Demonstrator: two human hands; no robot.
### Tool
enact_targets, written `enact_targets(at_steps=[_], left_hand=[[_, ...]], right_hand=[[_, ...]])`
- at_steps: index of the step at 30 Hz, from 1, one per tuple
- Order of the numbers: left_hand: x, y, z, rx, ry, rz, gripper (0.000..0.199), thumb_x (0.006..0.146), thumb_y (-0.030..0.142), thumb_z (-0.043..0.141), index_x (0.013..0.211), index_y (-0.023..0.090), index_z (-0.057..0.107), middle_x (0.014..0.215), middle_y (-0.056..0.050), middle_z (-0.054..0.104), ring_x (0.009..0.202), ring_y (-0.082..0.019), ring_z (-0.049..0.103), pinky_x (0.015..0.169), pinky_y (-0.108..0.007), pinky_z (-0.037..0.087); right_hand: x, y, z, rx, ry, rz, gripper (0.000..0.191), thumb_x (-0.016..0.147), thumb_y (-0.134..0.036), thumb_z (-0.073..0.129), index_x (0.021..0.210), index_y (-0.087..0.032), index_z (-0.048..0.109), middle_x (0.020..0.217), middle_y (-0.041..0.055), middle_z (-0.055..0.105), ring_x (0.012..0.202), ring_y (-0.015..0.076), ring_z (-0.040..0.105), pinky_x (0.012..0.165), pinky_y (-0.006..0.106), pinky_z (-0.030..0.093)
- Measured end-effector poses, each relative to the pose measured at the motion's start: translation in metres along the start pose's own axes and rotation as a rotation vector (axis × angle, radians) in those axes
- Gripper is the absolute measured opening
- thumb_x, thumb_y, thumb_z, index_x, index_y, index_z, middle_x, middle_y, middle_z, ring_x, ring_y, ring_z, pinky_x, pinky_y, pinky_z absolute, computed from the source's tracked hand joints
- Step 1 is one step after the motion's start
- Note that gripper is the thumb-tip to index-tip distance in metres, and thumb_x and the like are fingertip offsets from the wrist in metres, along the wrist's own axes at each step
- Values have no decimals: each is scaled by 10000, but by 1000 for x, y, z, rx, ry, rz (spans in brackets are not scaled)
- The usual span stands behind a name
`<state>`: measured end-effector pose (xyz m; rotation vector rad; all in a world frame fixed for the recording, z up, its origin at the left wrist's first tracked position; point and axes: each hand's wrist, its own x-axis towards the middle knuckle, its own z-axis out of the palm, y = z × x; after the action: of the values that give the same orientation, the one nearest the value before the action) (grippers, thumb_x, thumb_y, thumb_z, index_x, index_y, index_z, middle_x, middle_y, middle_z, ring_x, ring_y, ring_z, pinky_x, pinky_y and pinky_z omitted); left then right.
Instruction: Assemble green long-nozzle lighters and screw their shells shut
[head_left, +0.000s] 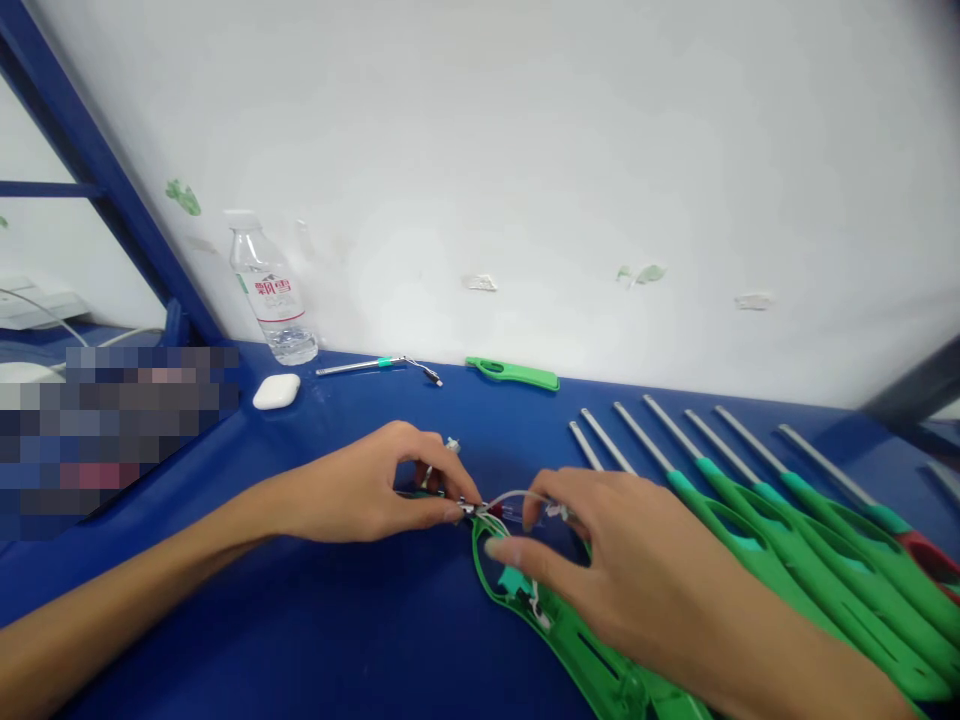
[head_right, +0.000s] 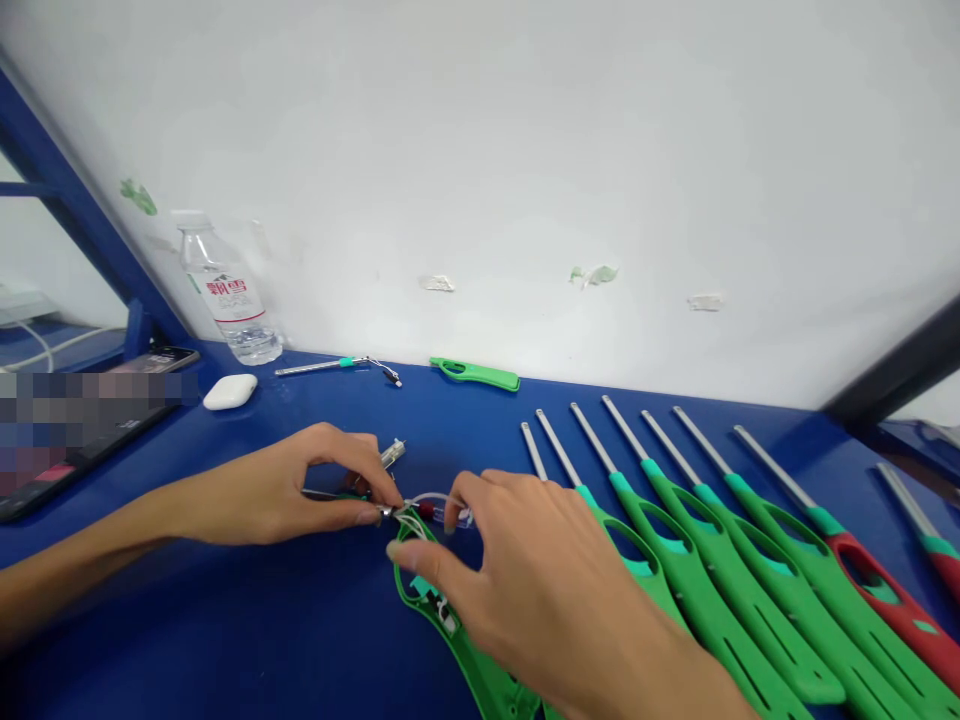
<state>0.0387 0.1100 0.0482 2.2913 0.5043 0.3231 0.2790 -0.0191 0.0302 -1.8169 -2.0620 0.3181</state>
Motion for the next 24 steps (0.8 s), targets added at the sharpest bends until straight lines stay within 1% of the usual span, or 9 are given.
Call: enact_targets(at_steps=[2, 3, 5, 7, 10, 14, 18, 21, 24], left_hand=[[0, -1, -1, -4, -12, -2, 160, 985, 320, 760, 1065, 226, 863, 981, -31, 840, 880, -180, 712, 816, -300, 541], [0, -1, -2, -9, -20, -5, 159, 987, 319, 759, 1063, 223, 860, 996, -32, 844, 890, -182, 722, 825, -303, 547], [1, -1, -3, -20, -35, -11, 154, 988, 315, 760, 1060, 217, 854, 1020, -30, 849, 906, -182, 740, 837, -299, 556], [1, 0, -3, -32, -51, -17, 141, 985, 301, 762, 1055, 215, 850, 1035, -24, 851, 907, -176, 748, 839, -289, 563], [1, 1, -2, -41, -69, -28, 119, 975, 279, 758, 1023, 211, 843, 1028, -20, 848, 908, -173, 749, 849, -286, 565], [0, 3, -2, -37, -87, -45, 95, 954, 243, 753, 991, 209, 834, 987, -15, 837, 869, -164, 735, 809, -279, 549], [-1, 2, -1, -27, -107, -66, 67, 922, 210, 771, 960, 212, 826, 946, -11, 817, 838, -162, 715, 760, -273, 525], [-1, -2, -1, -13, -118, -76, 42, 899, 204, 785, 927, 210, 815, 910, -7, 791, 813, -159, 692, 740, -274, 511], [-1, -5, -1, -19, -131, -72, 44, 891, 197, 785, 925, 207, 812, 938, -17, 790, 836, -170, 705, 752, -287, 525]], right_hand=[[-2, -2, 3, -71, -46, 9, 417, 862, -705, 835, 856, -303, 722, 773, -14, 757, 695, 301, 710, 593, 358, 306], [-3, -2, 5, -88, -68, 2, 419, 821, -691, 881, 865, -304, 726, 793, -16, 768, 706, 312, 716, 598, 354, 285], [-4, -2, 9, -91, -89, -25, 388, 793, -623, 939, 911, -310, 742, 861, -24, 793, 762, 329, 739, 622, 357, 286], [-5, -1, 11, -76, -91, -57, 353, 808, -565, 953, 959, -313, 758, 911, -28, 801, 815, 331, 754, 649, 366, 313], [-6, 0, 11, -71, -96, -96, 350, 826, -534, 954, 1025, -306, 778, 939, -29, 798, 832, 313, 755, 664, 374, 344], [-6, -2, 7, -62, -170, -114, 341, 847, -490, 953, 1074, -303, 779, 993, -33, 806, 857, 303, 767, 678, 373, 378], [-6, -7, 6, -42, -207, -132, 314, 859, -450, 955, 1063, -297, 771, 1003, -32, 818, 904, 313, 791, 697, 372, 403], [-6, -9, 7, -21, -222, -145, 278, 876, -428, 947, 1005, -282, 750, 1003, -31, 819, 883, 294, 787, 682, 361, 395], [-6, -10, 7, -8, -227, -159, 278, 868, -410, 955, 985, -278, 741, 995, -35, 822, 857, 281, 780, 665, 349, 373]])
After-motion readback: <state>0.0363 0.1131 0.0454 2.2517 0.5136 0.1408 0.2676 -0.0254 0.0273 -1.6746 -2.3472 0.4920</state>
